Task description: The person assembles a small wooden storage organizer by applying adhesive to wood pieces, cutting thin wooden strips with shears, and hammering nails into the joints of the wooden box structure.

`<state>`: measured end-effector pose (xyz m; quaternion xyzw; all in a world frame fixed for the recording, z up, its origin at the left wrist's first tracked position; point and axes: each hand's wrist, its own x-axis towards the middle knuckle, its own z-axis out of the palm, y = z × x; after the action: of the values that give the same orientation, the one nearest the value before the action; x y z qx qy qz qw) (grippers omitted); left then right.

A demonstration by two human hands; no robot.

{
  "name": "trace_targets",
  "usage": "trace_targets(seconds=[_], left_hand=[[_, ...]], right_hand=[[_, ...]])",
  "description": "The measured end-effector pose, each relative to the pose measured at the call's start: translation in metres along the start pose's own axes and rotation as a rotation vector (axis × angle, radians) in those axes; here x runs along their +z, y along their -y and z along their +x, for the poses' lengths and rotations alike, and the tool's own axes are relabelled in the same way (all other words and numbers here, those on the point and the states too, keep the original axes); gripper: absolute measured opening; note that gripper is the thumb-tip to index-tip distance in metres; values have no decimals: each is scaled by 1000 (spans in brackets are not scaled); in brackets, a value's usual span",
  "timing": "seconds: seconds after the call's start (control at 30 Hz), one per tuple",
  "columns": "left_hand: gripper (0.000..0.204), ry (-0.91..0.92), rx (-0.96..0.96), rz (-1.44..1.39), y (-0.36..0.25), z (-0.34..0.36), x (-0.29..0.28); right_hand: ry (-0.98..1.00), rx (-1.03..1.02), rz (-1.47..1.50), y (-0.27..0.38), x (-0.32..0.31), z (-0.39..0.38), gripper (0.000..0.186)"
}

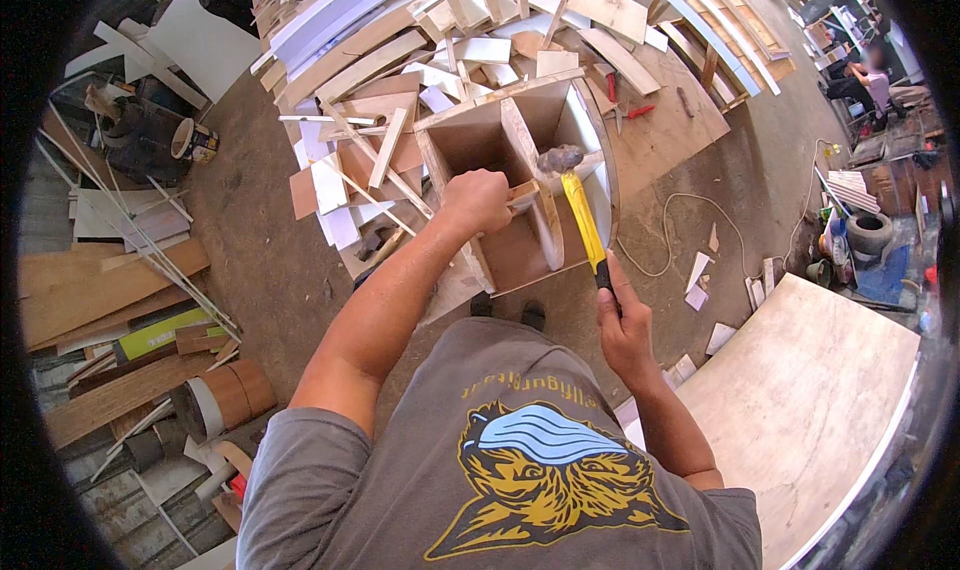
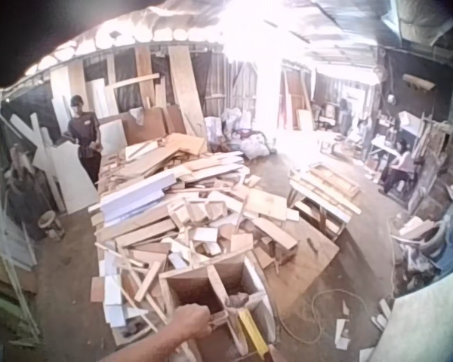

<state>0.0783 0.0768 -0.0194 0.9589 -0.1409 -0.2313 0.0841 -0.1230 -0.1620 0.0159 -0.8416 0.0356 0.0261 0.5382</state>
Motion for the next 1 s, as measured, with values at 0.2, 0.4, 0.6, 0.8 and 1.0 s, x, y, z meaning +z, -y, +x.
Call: trace_targets(seconds=[0.2, 0.4, 0.6, 0.8, 1.0], left_hand=[[36, 32, 1, -12, -3, 0, -6], [37, 64, -24, -16, -3, 3, -5], [37, 64, -32, -2, 0, 6, -2], [32, 60, 29, 2, -2, 2, -8], [31, 47, 17, 13, 1, 7, -1]], right_hand=[[25, -65, -80, -19, 15, 3, 55], [46, 79, -1, -28, 12, 5, 54], [-11, -27, -22, 2, -4, 4, 54], [-29, -213, -155, -16, 10, 5, 55], [35, -25, -135, -4, 8, 8, 54]])
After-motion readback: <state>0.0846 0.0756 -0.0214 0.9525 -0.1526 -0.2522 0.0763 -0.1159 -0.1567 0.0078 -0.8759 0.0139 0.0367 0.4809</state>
